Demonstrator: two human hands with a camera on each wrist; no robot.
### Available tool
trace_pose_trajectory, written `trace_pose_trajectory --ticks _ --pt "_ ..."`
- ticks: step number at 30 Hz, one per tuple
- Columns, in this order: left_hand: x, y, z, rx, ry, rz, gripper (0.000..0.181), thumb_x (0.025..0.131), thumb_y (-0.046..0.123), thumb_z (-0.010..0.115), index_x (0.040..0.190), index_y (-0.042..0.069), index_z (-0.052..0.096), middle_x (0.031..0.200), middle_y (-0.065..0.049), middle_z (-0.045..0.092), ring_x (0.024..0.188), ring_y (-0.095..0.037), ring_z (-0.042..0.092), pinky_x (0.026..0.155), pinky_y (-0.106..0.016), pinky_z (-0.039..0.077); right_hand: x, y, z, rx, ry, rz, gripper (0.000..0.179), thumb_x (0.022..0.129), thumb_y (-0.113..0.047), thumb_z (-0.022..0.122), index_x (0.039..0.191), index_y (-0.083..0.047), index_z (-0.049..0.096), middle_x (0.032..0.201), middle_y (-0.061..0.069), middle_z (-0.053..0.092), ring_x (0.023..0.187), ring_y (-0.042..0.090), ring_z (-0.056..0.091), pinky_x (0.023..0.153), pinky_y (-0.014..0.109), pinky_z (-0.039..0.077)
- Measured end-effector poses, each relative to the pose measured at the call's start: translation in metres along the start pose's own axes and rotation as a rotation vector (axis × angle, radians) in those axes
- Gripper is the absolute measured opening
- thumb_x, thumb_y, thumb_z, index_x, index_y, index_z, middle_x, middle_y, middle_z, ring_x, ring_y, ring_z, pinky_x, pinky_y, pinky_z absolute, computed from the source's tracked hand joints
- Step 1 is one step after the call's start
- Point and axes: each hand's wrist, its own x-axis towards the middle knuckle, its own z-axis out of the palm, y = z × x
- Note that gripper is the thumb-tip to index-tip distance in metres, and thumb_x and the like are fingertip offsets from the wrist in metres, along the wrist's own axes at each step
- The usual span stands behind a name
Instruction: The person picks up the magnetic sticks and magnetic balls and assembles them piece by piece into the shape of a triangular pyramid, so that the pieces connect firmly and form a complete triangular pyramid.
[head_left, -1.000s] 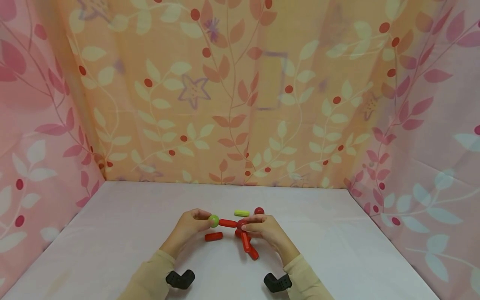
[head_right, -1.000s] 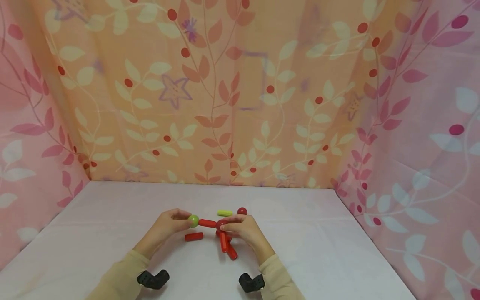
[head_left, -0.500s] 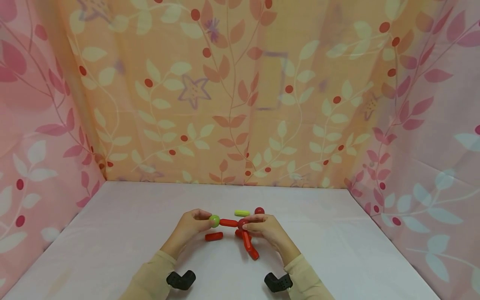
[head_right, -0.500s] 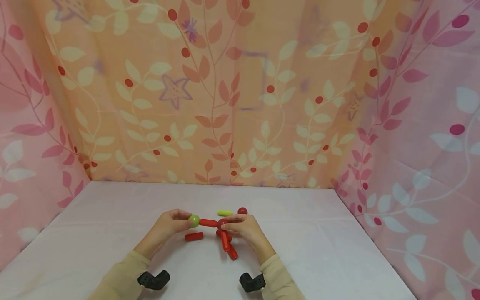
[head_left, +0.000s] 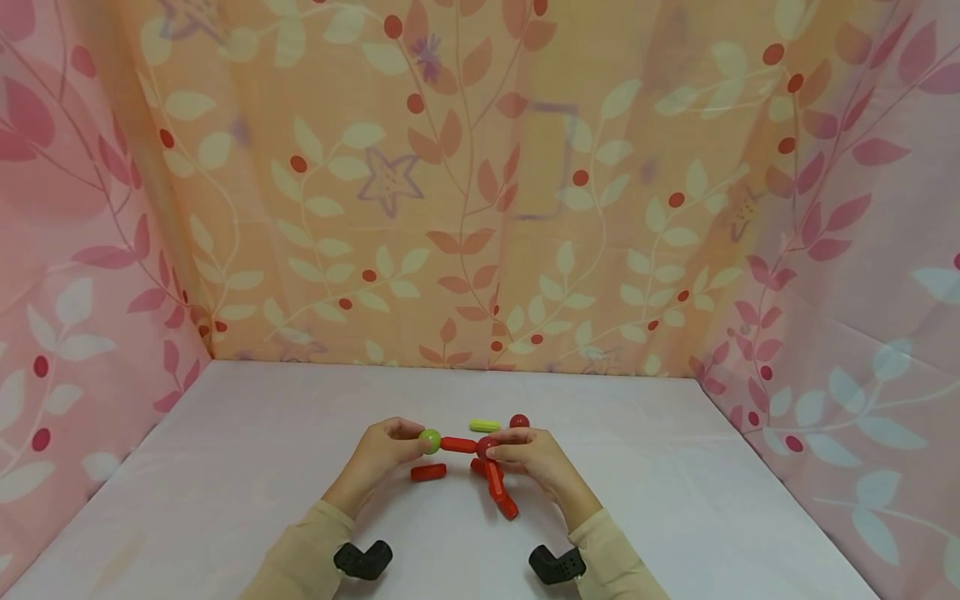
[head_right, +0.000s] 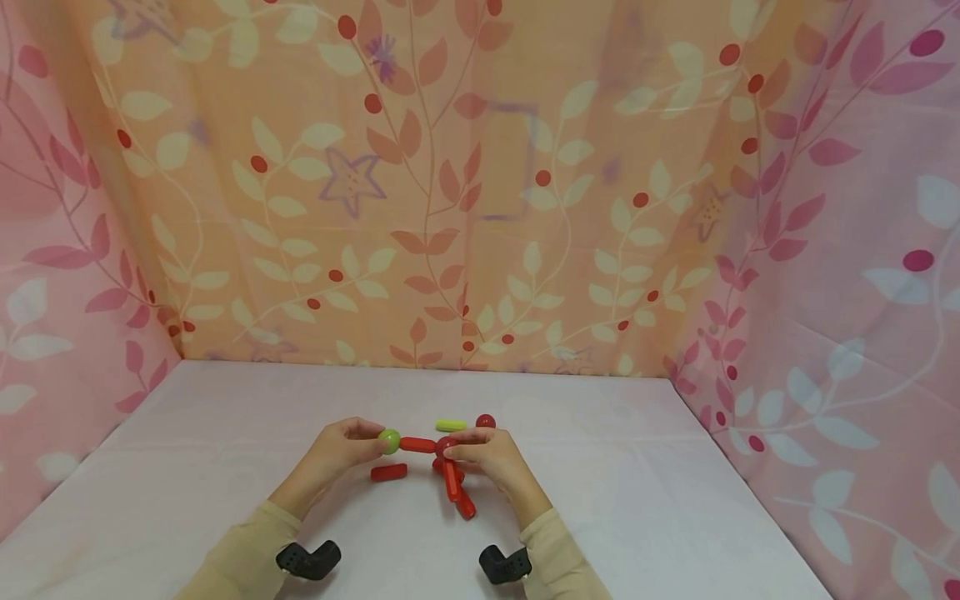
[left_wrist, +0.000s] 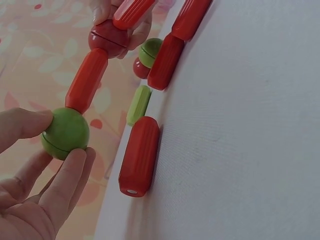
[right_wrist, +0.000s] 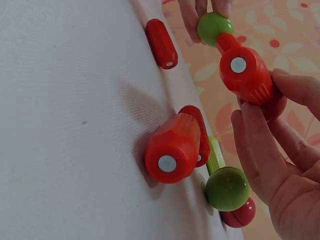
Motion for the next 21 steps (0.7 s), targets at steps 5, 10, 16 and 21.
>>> trace_pose_trajectory --ticks 5,10,16,21 --pt "-0.0010 0.0010 0.0006 0.010 0.003 -0.012 0.033 0.085 0.026 0.078 0.109 0.007 0.068 0.113 -0.009 0.070 0.098 -0.020 0.065 0.091 -0.039 0.052 0.0025 0.0016 -0.0009 0.006 0.005 -0.005 0.036 0.088 -0.020 0.075 0.117 0.001 0.071 0.110 0.010 0.072 0.094 0.015 0.071 0.088 0.035 0.058" --pt "-0.0023 0.0018 0.0012 0.010 0.002 -0.012 0.035 0.085 0.027 0.079 0.110 0.006 0.067 0.114 -0.010 0.069 0.099 -0.021 0.065 0.090 -0.039 0.053 0.0039 0.0033 -0.0003 -0.004 0.028 -0.005 0.036 0.087 -0.022 0.076 0.116 0.000 0.071 0.112 0.010 0.071 0.094 0.015 0.070 0.088 0.035 0.059" --pt "-0.0012 0.0000 0.0020 -0.007 0.002 0.006 0.035 0.084 0.026 0.079 0.109 0.004 0.067 0.113 -0.010 0.070 0.095 -0.019 0.066 0.090 -0.040 0.054 0.0039 0.0038 -0.0003 -0.012 0.034 -0.006 0.036 0.087 -0.023 0.076 0.115 -0.001 0.071 0.114 0.011 0.070 0.094 0.015 0.069 0.088 0.035 0.059" --pt "-0.0016 -0.0006 0.0020 -0.014 0.004 0.012 0.035 0.084 0.025 0.080 0.108 0.004 0.067 0.112 -0.010 0.070 0.094 -0.019 0.065 0.090 -0.040 0.054 0.0031 0.0033 -0.0002 -0.023 0.036 -0.008 0.036 0.087 -0.024 0.076 0.115 -0.001 0.072 0.117 0.012 0.069 0.095 0.015 0.069 0.088 0.035 0.059"
